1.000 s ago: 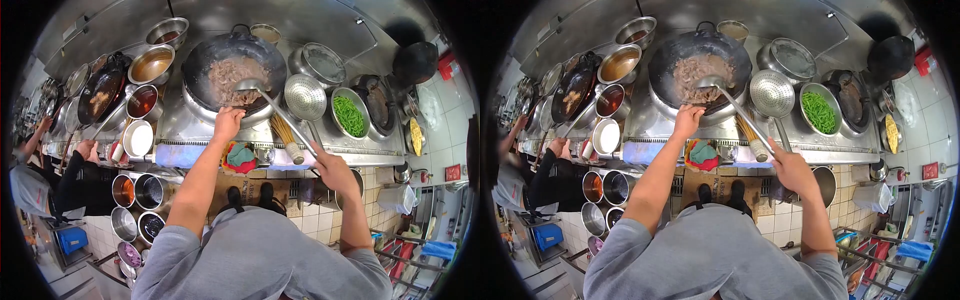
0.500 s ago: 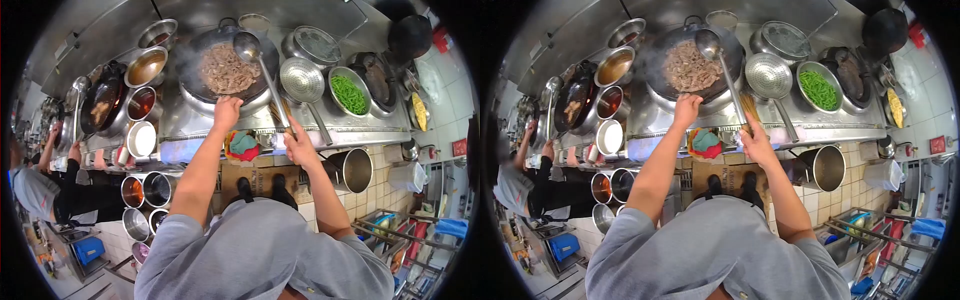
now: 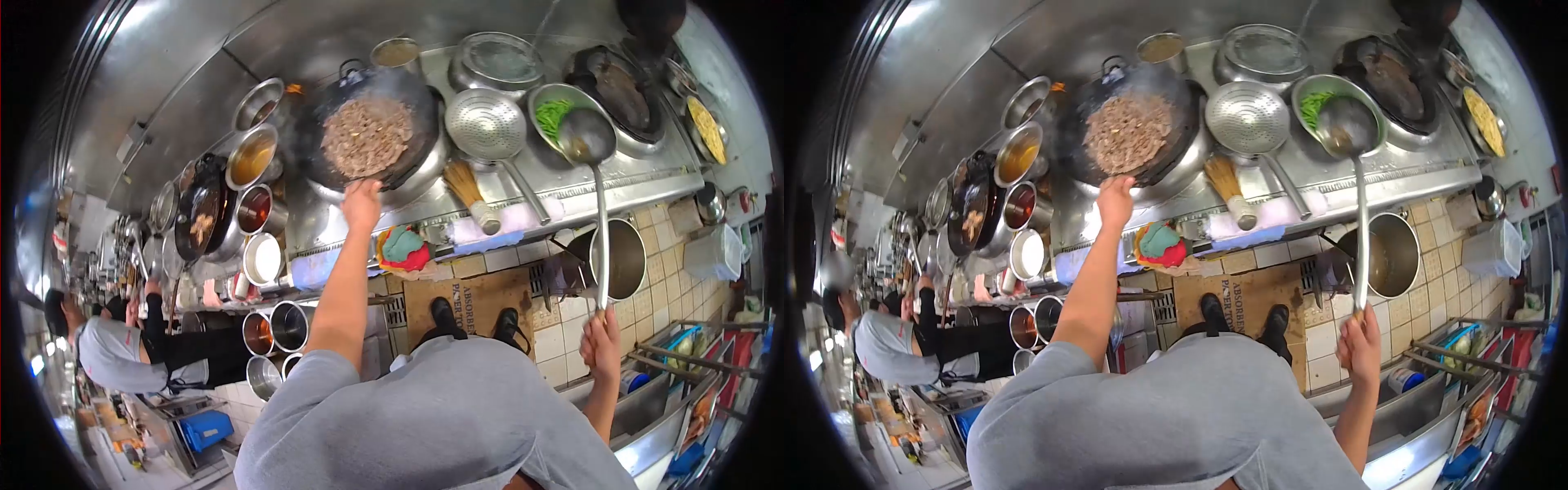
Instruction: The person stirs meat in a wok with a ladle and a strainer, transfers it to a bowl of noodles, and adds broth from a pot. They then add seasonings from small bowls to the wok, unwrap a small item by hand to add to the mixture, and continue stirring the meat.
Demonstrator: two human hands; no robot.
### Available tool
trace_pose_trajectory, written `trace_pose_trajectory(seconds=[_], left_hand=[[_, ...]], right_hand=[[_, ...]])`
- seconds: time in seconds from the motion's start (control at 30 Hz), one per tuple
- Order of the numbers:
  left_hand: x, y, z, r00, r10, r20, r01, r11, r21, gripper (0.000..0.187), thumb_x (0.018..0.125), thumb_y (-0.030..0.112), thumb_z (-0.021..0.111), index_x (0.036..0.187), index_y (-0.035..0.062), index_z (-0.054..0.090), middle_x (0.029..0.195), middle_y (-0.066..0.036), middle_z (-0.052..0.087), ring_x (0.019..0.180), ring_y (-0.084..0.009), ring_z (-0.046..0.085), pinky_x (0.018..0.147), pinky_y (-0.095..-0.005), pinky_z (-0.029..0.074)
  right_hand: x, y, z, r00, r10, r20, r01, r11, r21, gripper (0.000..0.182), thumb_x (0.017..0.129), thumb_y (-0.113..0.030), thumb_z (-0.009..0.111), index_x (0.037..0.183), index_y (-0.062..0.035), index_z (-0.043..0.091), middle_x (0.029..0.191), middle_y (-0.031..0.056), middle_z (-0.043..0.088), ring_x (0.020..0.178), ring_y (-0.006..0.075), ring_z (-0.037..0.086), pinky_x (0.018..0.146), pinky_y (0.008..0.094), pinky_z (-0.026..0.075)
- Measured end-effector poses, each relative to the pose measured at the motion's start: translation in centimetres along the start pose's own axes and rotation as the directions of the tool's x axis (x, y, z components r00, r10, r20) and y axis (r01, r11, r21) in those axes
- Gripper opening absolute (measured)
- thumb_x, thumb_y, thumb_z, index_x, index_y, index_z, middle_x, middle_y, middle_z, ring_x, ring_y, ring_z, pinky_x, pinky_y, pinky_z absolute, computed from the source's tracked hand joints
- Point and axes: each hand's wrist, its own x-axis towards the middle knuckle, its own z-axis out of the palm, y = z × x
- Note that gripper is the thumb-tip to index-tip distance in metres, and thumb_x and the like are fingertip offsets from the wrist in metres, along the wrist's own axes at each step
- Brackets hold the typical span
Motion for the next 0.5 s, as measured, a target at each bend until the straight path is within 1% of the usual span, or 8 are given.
trace_pose_trajectory(seconds=[0.1, 0.13, 0.17, 0.2, 0.23, 0.3, 0.37, 0.5], left_hand=[[-0.2, 0.0, -0.3, 0.999, 0.006, -0.054, -0.003, 0.999, 0.045, 0.015, 0.086, 0.016, 0.057, 0.092, 0.0142, 0.071, 0.103, -0.008, 0.065, 0.103, -0.0284, 0.057, 0.089, -0.0416, 0.044], [-0.1, -0.7, -0.8, 0.963, 0.264, -0.062, -0.250, 0.952, 0.177, 0.021, 0.080, 0.004, 0.056, 0.090, 0.0123, 0.072, 0.098, -0.008, 0.068, 0.099, -0.0288, 0.060, 0.090, -0.0395, 0.045], [0.5, -1.1, -1.1, 0.966, 0.258, 0.023, -0.258, 0.945, 0.202, 0.029, 0.074, -0.001, 0.053, 0.092, 0.0115, 0.072, 0.097, -0.008, 0.069, 0.094, -0.0284, 0.063, 0.090, -0.0386, 0.046], [0.1, 1.9, -3.8, 0.968, 0.194, 0.157, -0.222, 0.957, 0.188, 0.032, 0.075, -0.002, 0.052, 0.096, 0.0115, 0.072, 0.100, -0.010, 0.069, 0.095, -0.0265, 0.065, 0.089, -0.0376, 0.048], [1.3, -1.9, -1.3, 0.973, 0.140, 0.184, -0.158, 0.983, 0.090, 0.032, 0.077, -0.003, 0.051, 0.099, 0.0075, 0.071, 0.101, -0.013, 0.069, 0.095, -0.0263, 0.066, 0.088, -0.0367, 0.049], [2.1, -3.9, 0.4, 0.984, 0.106, 0.145, -0.098, 0.993, -0.062, 0.022, 0.086, 0.007, 0.053, 0.099, -0.0015, 0.069, 0.098, -0.020, 0.068, 0.092, -0.0324, 0.066, 0.084, -0.0364, 0.050], [2.8, -4.4, 1.4, 0.986, 0.056, 0.156, -0.076, 0.989, 0.126, 0.033, 0.093, 0.025, 0.050, 0.104, -0.0021, 0.066, 0.102, -0.022, 0.066, 0.094, -0.0378, 0.063, 0.081, -0.0398, 0.049], [3.8, -3.9, 0.5, 0.980, -0.101, 0.171, 0.060, 0.972, 0.227, 0.044, 0.096, 0.036, 0.044, 0.114, 0.0005, 0.061, 0.110, -0.022, 0.064, 0.101, -0.0370, 0.060, 0.086, -0.0402, 0.046]], right_hand=[[-2.9, 0.6, -6.3, 0.980, 0.014, -0.199, -0.077, 0.946, -0.313, 0.048, 0.093, -0.010, 0.047, 0.140, -0.0061, 0.034, 0.072, 0.0009, 0.048, 0.045, 0.0066, 0.042, 0.039, 0.0213, 0.034], [-4.7, 0.7, -8.8, 0.957, 0.033, -0.289, -0.171, 0.867, -0.468, 0.050, 0.092, -0.009, 0.049, 0.139, -0.0042, 0.035, 0.075, 0.0033, 0.053, 0.050, 0.0102, 0.049, 0.043, 0.0245, 0.042], [-3.9, 5.9, -14.9, 0.937, -0.230, -0.265, -0.054, 0.651, -0.757, 0.050, 0.089, -0.008, 0.051, 0.136, 0.0011, 0.038, 0.091, 0.0140, 0.063, 0.075, 0.0220, 0.063, 0.069, 0.0331, 0.052], [-4.7, 4.1, -14.4, 0.918, -0.168, -0.359, -0.187, 0.616, -0.765, 0.050, 0.088, -0.007, 0.052, 0.134, 0.0045, 0.039, 0.107, 0.0231, 0.063, 0.103, 0.0314, 0.061, 0.090, 0.0380, 0.046], [-4.4, 4.2, -16.1, 0.913, -0.115, -0.392, -0.255, 0.590, -0.766, 0.053, 0.085, -0.007, 0.055, 0.136, -0.0015, 0.040, 0.106, 0.0193, 0.064, 0.088, 0.0285, 0.063, 0.075, 0.0381, 0.050], [-3.0, 4.0, -17.8, 0.918, -0.156, -0.364, -0.260, 0.458, -0.850, 0.050, 0.082, -0.013, 0.058, 0.128, -0.0005, 0.046, 0.104, 0.0230, 0.063, 0.095, 0.0371, 0.060, 0.081, 0.0429, 0.047], [0.2, 4.4, -19.9, 0.903, -0.112, -0.414, -0.316, 0.480, -0.818, 0.032, 0.078, -0.012, 0.055, 0.109, -0.0019, 0.055, 0.100, 0.0242, 0.063, 0.097, 0.0400, 0.059, 0.083, 0.0458, 0.047], [11.9, 8.8, -24.4, 0.872, -0.098, -0.479, -0.392, 0.446, -0.805, 0.027, 0.077, -0.013, 0.058, 0.102, -0.0021, 0.061, 0.096, 0.0217, 0.065, 0.093, 0.0380, 0.062, 0.079, 0.0458, 0.048]])
